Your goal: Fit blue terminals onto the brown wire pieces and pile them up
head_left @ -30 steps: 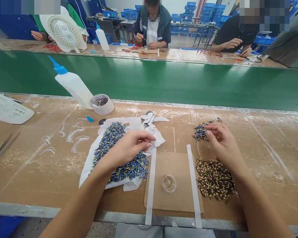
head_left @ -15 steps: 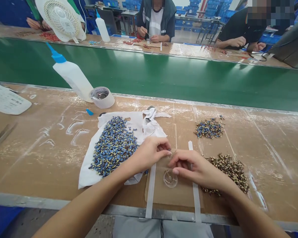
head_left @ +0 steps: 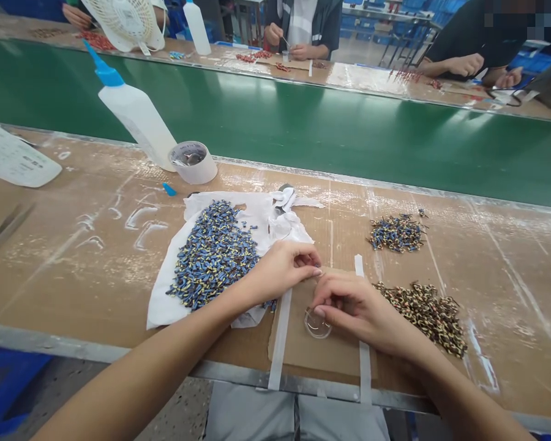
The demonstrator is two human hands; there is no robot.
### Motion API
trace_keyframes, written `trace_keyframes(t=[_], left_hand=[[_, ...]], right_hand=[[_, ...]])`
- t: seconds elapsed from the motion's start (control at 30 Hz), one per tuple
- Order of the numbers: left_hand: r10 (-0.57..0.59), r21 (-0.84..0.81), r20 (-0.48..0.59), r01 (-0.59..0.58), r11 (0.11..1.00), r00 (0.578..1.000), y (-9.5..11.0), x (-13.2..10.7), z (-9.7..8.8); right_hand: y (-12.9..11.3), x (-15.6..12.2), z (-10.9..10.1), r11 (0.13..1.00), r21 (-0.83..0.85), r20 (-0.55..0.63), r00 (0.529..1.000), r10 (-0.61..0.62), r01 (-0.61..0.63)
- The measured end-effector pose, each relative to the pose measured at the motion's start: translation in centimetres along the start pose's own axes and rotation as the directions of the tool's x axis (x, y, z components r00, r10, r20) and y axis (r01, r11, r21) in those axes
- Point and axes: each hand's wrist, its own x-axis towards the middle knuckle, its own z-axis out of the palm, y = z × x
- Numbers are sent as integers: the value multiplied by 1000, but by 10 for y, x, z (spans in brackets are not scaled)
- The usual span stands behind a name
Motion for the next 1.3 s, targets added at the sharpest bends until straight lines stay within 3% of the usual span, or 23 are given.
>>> trace_keyframes(t=[0.1,0.33,0.5,0.73,0.93,1.13,1.2,1.3], left_hand=[[1,11,8,-1,1000,1000,3,0,0],[15,16,0,-15,1000,1000,2,2,-1],[24,20,7,-24,1000,1000,0,1,0],[25,2,10,-25,1000,1000,0,0,1],[12,-34,23,-11,999,1000,1,0,6],[-28,-88,79,35,996,996,-1,0,10],[-20,-91,77,27,996,997,-2,0,11],[-1,-88,79,8,996,997,-3,0,13]], right_hand=[[-3,0,3,1000,4,19,1000,25,-25],[0,1,-1,998,-16,0,998,-62,62],[1,-5,-16,1000,1,46,999,-16,16],[-1,-3,-16,994,108,62,998,24,-30],[5,-10,-22,960,271,-184,975,125,-72],[11,-9,-17,989,148,-546,833,92,-12],[13,-7,-15,996,86,-609,791,59,-8],[15,-5,-14,999,25,-634,773,31,-20]])
